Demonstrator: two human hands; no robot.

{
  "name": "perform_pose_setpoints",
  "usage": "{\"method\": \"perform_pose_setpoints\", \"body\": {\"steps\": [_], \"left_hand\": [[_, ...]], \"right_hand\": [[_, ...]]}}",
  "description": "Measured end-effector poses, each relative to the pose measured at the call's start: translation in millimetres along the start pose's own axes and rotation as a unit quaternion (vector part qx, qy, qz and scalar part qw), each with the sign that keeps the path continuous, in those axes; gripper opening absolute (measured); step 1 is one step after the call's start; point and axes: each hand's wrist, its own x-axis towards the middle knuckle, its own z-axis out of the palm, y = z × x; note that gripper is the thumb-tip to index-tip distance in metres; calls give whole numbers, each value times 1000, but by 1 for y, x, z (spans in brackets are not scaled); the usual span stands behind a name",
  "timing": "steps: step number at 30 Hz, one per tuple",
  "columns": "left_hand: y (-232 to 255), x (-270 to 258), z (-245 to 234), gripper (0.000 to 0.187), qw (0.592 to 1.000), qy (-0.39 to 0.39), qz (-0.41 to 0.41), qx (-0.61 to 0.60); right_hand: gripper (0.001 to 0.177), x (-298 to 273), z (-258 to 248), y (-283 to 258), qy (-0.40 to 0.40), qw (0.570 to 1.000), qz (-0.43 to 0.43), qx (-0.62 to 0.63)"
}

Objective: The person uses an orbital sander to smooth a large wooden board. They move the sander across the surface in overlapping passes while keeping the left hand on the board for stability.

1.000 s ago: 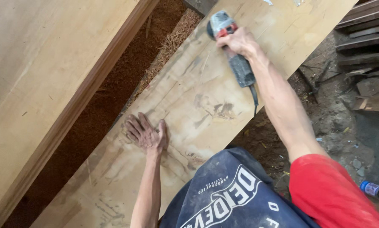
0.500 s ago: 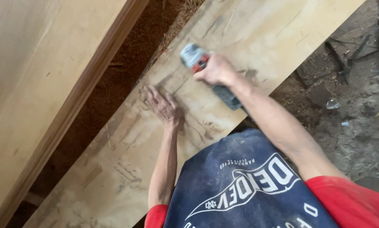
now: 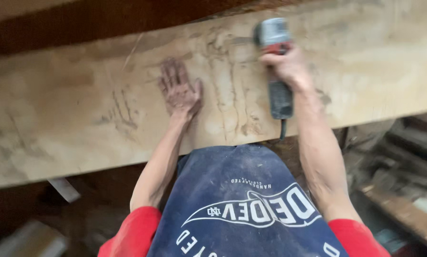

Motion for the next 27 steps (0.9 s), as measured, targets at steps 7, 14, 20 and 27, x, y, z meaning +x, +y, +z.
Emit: {"method": "perform_pose_setpoints", "body": {"steps": [7, 14, 20, 27], "left_hand": [[-2, 2, 8, 93, 999, 30, 6, -25], [-2, 2, 16, 95, 999, 34, 10, -25], [2, 1, 10, 95, 999, 35, 12, -26], [2, 0, 12, 94, 997, 63, 26, -32]], "right_hand": [[24, 3, 16, -1, 9, 998, 24, -59], [27, -14, 31, -17, -26, 995, 25, -95], [31, -17, 50, -25, -69, 995, 0, -72], [31, -17, 33, -13, -33, 992, -13, -119]]}}
